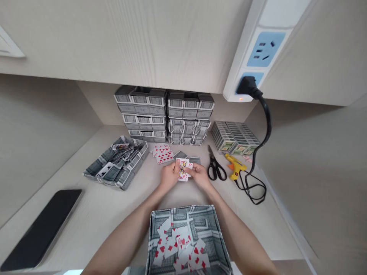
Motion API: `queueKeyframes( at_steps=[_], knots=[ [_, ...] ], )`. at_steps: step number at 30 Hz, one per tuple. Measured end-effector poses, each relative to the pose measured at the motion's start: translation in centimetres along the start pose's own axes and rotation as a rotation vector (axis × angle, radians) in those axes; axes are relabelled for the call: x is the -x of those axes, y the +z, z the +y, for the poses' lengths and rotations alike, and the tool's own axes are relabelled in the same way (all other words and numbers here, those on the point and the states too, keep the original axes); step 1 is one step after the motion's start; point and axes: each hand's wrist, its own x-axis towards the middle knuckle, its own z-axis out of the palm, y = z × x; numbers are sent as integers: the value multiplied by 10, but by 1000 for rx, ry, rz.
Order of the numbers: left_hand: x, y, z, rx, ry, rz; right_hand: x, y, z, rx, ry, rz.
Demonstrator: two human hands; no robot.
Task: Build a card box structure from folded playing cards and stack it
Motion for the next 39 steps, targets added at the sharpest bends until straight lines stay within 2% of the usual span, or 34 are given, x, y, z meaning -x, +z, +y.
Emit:
queueKeyframes(
  at_steps=[12,19,21,24,27,33,36,39],
  knots=[
    [-3,-1,-1,57,-2,-3,-2,1,3,112,-5,5],
    [-2,-4,-1,19,43,36,1,-7,-8,13,74,-158],
    [-1,-4,-1,-17,64,39,1,-8,-8,1,72,-169],
    [0,-5,0,-79,76,42,1,-8,-5,55,20,-103],
    [1,-3,-2,-146,94,-13,0,-8,-1,186,-87,-40],
    [4,1,-5,-129,248,-201,5,-12,0,739,-361,205],
    [6,1,-6,-146,316,-224,7,-8,4,972,-395,305],
    [7,1,-5,-185,371,-242,7,-5,11,1043,-426,356]
  ],
)
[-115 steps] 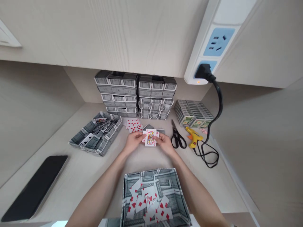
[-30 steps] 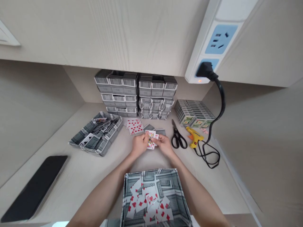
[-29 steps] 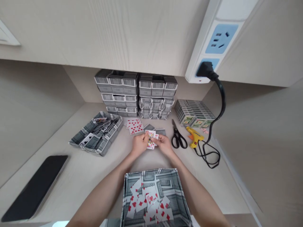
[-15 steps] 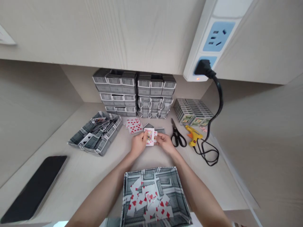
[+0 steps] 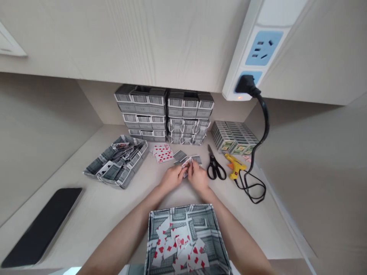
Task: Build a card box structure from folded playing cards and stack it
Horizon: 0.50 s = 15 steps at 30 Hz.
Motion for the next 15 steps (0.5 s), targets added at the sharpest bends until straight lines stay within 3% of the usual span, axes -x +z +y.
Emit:
queueKeyframes(
  at_steps=[5,11,15],
  knots=[
    [-1,0,1,20,-7,10,0,1,3,30,-52,-12],
    [0,2,-1,-10,-30,10,-3,-8,-1,-128,-58,29],
    [2,3,0,-70,37,22,-5,-9,-2,-35,-104,29]
  ],
)
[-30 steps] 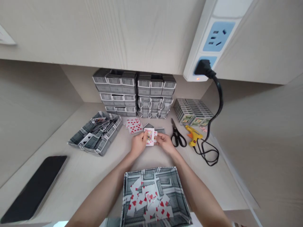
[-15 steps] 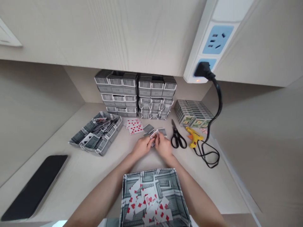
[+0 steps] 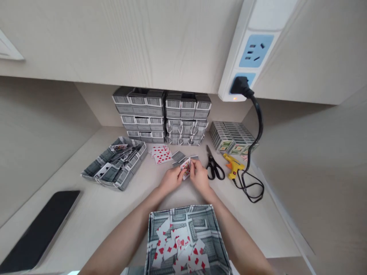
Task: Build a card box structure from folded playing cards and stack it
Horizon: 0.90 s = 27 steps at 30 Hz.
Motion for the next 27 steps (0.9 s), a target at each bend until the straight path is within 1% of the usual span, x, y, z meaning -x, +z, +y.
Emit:
queueKeyframes(
  at_steps=[3,6,8,10,13,15,18,21,23,24,25,26,27],
  knots=[
    [0,-1,3,-51,72,6,1,2,0,81,-41,23],
    [1,-1,4,-116,103,5,2,4,-1,129,-26,65],
    [1,-1,4,-146,86,38,1,4,-1,60,-3,85],
    [1,-1,4,-153,40,92,-1,5,0,-89,15,79],
    [1,-1,2,-120,-53,171,-5,5,7,-274,32,-12],
    [0,-1,2,-88,-106,203,-7,5,11,-305,36,-88],
    [1,-1,2,-49,-141,201,-7,3,14,-230,20,-129],
    [1,0,4,12,-151,170,-5,2,10,34,-38,-117],
    [1,1,5,85,-167,146,-4,2,6,229,-68,-94],
    [1,1,5,130,-184,138,-3,3,4,287,-71,-79],
    [1,1,6,179,-207,134,-3,3,2,304,-67,-65],
    [0,0,5,232,-235,135,-3,3,1,272,-55,-57],
    [-1,0,5,291,-268,139,-4,3,1,189,-33,-54]
  ],
)
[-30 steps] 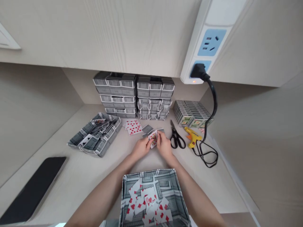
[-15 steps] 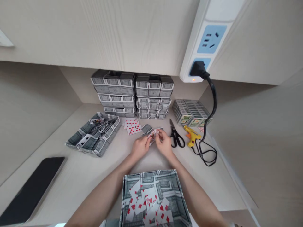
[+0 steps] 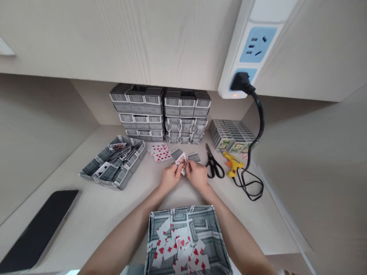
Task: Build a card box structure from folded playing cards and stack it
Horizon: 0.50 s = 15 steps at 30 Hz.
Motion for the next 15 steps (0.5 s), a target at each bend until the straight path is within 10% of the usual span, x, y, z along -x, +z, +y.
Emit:
queueKeyframes(
  at_steps=[5,9,15],
  knots=[
    [-6,-2,5,374,-162,-37,-7,-3,0,-874,304,-90],
    [-6,-2,9,563,-195,-156,-10,-4,-6,-1476,534,-431],
    [-5,-3,9,622,-200,-252,-4,1,-14,-1540,577,-456]
  ],
)
